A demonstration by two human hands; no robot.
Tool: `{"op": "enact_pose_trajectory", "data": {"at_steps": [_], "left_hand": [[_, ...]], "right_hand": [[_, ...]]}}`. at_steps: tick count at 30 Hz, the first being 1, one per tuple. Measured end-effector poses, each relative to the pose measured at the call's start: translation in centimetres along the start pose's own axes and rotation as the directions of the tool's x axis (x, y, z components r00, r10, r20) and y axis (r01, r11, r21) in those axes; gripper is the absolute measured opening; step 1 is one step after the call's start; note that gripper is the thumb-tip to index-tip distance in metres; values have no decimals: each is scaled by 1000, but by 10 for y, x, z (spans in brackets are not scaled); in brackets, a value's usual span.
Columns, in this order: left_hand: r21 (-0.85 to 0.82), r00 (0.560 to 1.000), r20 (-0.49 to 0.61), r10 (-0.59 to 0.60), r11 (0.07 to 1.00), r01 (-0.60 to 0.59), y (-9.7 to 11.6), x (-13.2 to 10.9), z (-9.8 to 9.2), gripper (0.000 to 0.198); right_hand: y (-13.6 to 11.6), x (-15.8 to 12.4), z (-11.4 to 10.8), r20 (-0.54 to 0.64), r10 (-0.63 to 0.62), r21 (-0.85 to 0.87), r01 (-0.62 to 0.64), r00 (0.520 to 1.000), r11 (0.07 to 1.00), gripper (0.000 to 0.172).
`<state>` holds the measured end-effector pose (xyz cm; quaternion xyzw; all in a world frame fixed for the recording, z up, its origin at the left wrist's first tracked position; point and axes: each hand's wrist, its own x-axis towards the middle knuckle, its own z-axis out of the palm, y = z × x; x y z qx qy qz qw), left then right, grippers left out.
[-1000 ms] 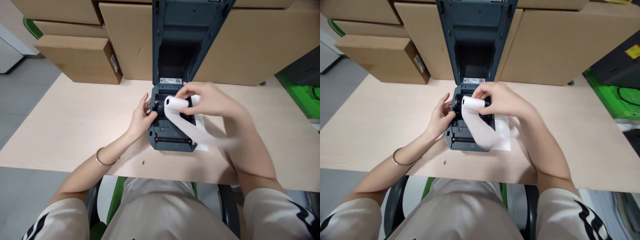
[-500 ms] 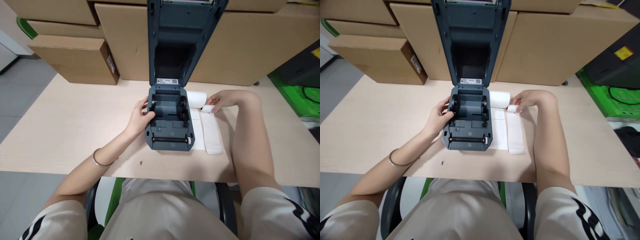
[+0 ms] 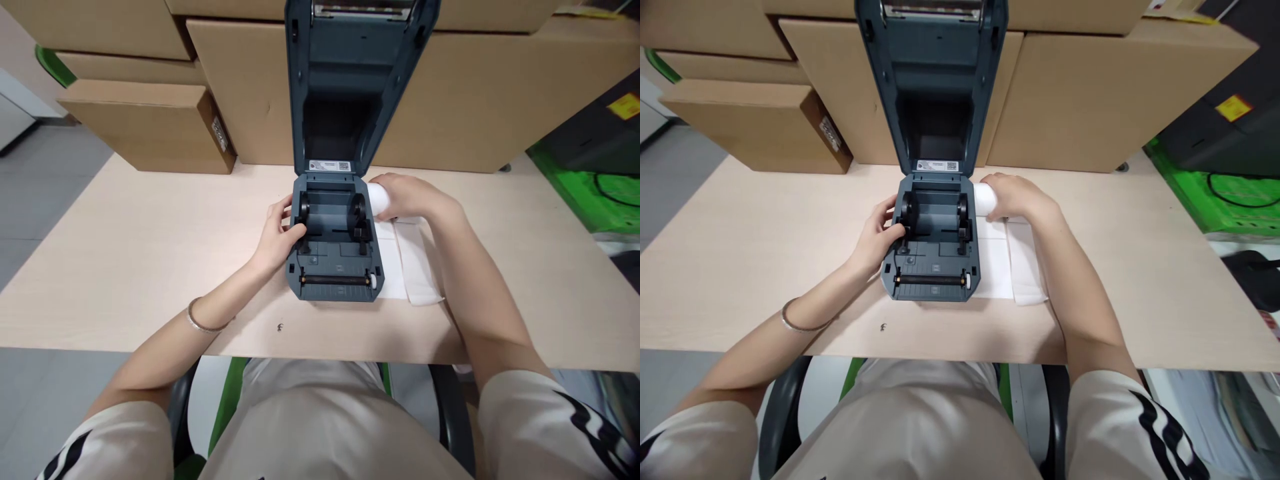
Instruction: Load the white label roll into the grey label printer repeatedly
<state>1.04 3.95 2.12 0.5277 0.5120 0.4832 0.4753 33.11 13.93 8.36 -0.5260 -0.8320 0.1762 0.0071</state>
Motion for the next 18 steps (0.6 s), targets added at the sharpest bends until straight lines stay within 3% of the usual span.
{"op": "enact_pose_trajectory", "data": {"at_steps": [3, 8, 11, 15, 16, 18], "left_hand": [[49, 1000, -10, 8, 999, -7, 2, 0, 0, 88], [122, 999, -10, 41, 992, -40, 3, 0, 0, 85], [149, 999, -13, 38, 988, -36, 3, 0, 0, 86], [168, 999, 6, 52, 984, -53, 1, 0, -1, 84], [173, 998, 10, 59, 983, -59, 0, 0, -1, 83], [174, 998, 10, 67, 982, -68, -1, 0, -1, 82]], "right_hand": [[-8, -14, -17, 52, 59, 3, -59, 997, 998, 65], [-25, -70, -65, 92, 91, 11, -92, 992, 996, 71], [-28, -92, -80, 145, -124, 97, 111, 982, 989, 69], [-36, -87, -79, 226, -463, 306, 389, 857, 869, 65], [-41, -82, -75, 217, -508, 351, 419, 834, 838, 67], [-54, -70, -63, 126, -529, 376, 453, 839, 808, 75]]}}
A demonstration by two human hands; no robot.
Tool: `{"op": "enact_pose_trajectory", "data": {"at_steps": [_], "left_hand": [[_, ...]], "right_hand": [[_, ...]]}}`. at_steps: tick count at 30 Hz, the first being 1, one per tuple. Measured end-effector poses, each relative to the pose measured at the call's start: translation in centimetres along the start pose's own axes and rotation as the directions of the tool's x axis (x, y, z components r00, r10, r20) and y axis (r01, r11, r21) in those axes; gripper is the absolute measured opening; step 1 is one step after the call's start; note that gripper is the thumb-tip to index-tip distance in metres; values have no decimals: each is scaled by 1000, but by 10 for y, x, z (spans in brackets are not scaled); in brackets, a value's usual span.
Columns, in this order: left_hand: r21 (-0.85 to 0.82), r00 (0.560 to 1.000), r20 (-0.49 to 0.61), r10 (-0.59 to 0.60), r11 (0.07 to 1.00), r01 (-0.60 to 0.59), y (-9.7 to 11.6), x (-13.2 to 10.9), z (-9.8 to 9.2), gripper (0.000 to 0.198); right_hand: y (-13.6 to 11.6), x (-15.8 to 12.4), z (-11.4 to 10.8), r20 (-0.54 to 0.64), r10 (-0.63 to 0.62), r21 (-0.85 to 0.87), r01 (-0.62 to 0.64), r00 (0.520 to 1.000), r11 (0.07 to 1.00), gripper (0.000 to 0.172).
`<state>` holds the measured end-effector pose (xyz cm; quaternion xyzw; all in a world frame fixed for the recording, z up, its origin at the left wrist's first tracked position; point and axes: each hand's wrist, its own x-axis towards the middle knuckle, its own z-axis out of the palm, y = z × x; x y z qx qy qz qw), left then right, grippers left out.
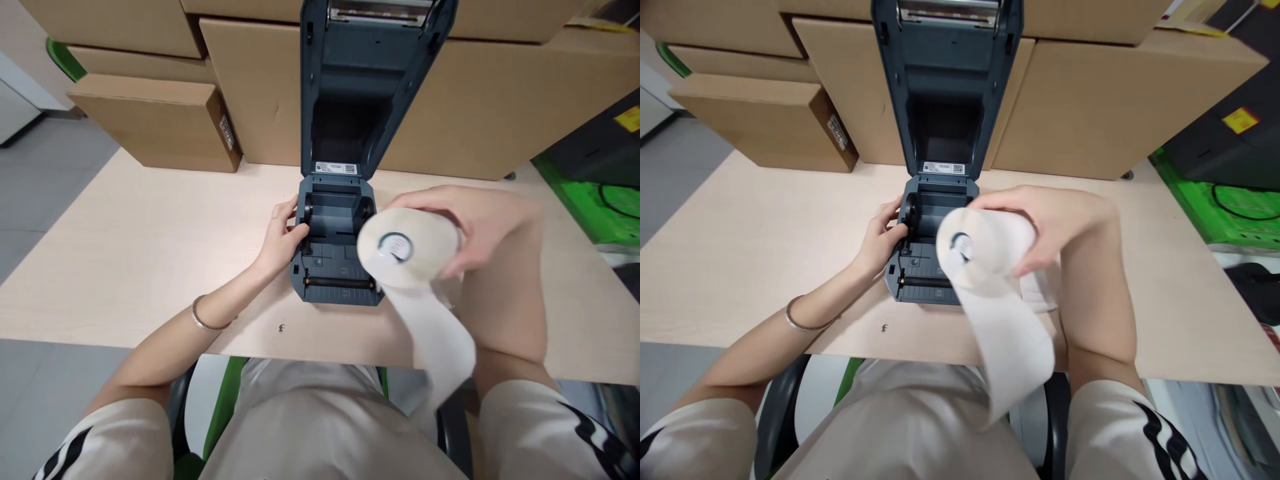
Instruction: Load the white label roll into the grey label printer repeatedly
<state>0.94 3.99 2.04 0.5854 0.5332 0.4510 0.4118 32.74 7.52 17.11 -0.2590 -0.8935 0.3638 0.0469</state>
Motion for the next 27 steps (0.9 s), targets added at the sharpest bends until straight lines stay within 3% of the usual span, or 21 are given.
{"op": "enact_pose_trajectory", "data": {"at_steps": [2, 5, 8, 14, 24, 27], "left_hand": [[-12, 1000, -6, -1, 1000, 1, -1, 0, 0, 82], [-28, 1000, 1, -13, 1000, 13, 0, 0, 0, 85], [-21, 1000, 6, -22, 1000, 22, 1, -1, 1, 86], [-28, 1000, -2, -5, 1000, 5, 0, -2, 2, 83], [-53, 1000, -8, -18, 998, 17, -2, -1, 3, 87], [-51, 1000, -5, -22, 998, 21, -2, -1, 3, 87]], "right_hand": [[-2, 21, 17, -156, 30, -46, -37, 987, 998, 80], [-3, 50, 45, -394, 125, -134, -191, 911, 972, 77], [-3, 67, 64, -518, 158, -246, -324, 840, 913, 75], [-5, 68, 68, -557, 164, -350, -409, 814, 843, 76], [28, 93, 83, -488, 69, -522, -354, 870, 776, 74], [20, 86, 84, -485, 73, -517, -353, 871, 779, 80]]}}
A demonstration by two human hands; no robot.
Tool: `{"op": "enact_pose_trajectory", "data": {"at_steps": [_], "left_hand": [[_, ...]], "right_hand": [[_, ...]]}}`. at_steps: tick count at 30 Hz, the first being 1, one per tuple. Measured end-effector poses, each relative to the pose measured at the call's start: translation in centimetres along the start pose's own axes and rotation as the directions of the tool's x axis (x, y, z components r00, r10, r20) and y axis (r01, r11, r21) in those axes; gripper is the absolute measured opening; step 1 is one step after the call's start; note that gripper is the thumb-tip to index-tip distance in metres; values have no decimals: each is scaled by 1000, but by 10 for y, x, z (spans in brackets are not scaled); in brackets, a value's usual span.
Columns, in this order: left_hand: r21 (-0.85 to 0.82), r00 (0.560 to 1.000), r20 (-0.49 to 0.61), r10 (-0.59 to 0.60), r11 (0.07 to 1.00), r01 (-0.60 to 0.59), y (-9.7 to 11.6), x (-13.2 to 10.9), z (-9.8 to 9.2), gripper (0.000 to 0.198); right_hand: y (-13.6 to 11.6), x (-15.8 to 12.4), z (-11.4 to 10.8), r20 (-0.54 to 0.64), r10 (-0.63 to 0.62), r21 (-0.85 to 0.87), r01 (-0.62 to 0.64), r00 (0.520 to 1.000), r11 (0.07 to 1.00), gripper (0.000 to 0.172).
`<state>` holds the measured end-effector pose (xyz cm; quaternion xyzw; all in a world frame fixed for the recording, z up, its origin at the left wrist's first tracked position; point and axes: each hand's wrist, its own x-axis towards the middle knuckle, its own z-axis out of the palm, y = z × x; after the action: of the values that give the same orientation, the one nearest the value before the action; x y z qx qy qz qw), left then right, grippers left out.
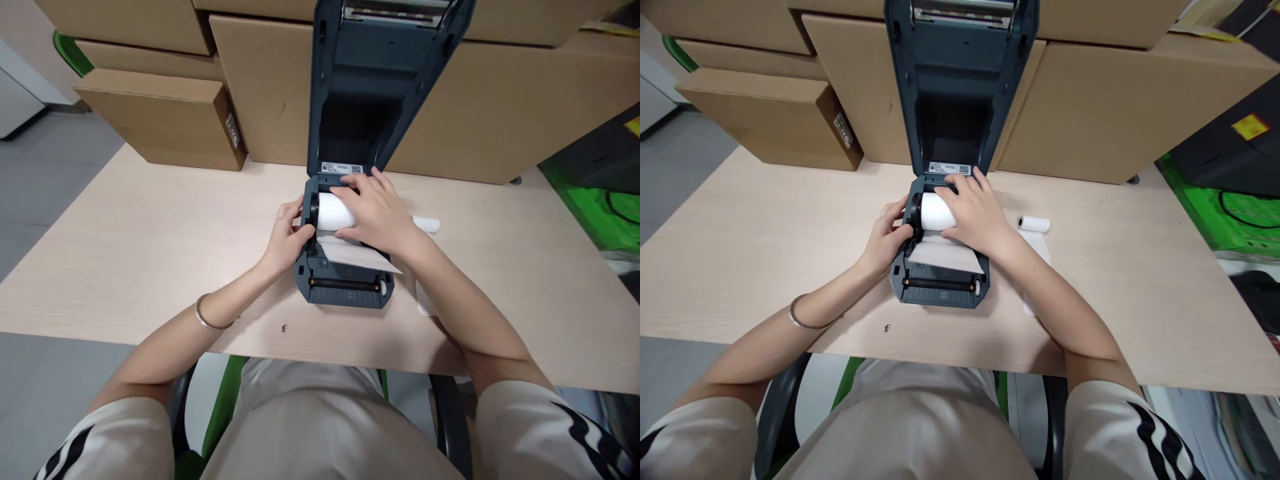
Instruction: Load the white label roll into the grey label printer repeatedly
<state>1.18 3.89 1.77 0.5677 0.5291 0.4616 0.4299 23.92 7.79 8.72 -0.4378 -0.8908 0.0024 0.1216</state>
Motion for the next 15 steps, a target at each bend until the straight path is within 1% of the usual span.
{"op": "enact_pose_trajectory", "data": {"at_steps": [1, 3, 4, 5, 7, 9, 11, 13, 15], "left_hand": [[0, 1000, 4, 2, 1000, -2, -1, 0, 0, 86], [0, 1000, 13, 10, 1000, -10, -2, 1, -1, 84], [0, 1000, 16, 17, 1000, -17, -3, 1, -1, 83], [1, 1000, 16, 23, 1000, -23, -4, 1, -1, 83], [8, 999, 13, 31, 999, -32, -4, 1, -2, 83], [24, 999, 8, 36, 999, -36, -2, 0, -2, 82], [37, 999, 7, 34, 999, -34, -1, -1, -2, 82], [36, 1000, 7, 27, 999, -27, 0, -2, -2, 82], [23, 1000, 13, 17, 1000, -17, -2, -3, -2, 82]], "right_hand": [[-4, -5, -7, -15, 9, 11, -9, 1000, 1000, 78], [-16, -18, -27, -11, 19, 50, -19, 1000, 999, 63], [-23, -25, -38, 29, 17, 77, -19, 999, 997, 55], [-30, -34, -48, 91, 7, 110, -17, 996, 994, 50], [-44, -51, -59, 215, -43, 172, 6, 976, 985, 55], [-55, -69, -57, 232, -107, 194, 62, 967, 979, 62], [-62, -85, -42, 184, -155, 158, 126, 971, 979, 67], [-67, -97, -25, 162, -165, 99, 150, 973, 984, 73], [-71, -103, -16, 188, -153, 66, 143, 970, 988, 75]]}}
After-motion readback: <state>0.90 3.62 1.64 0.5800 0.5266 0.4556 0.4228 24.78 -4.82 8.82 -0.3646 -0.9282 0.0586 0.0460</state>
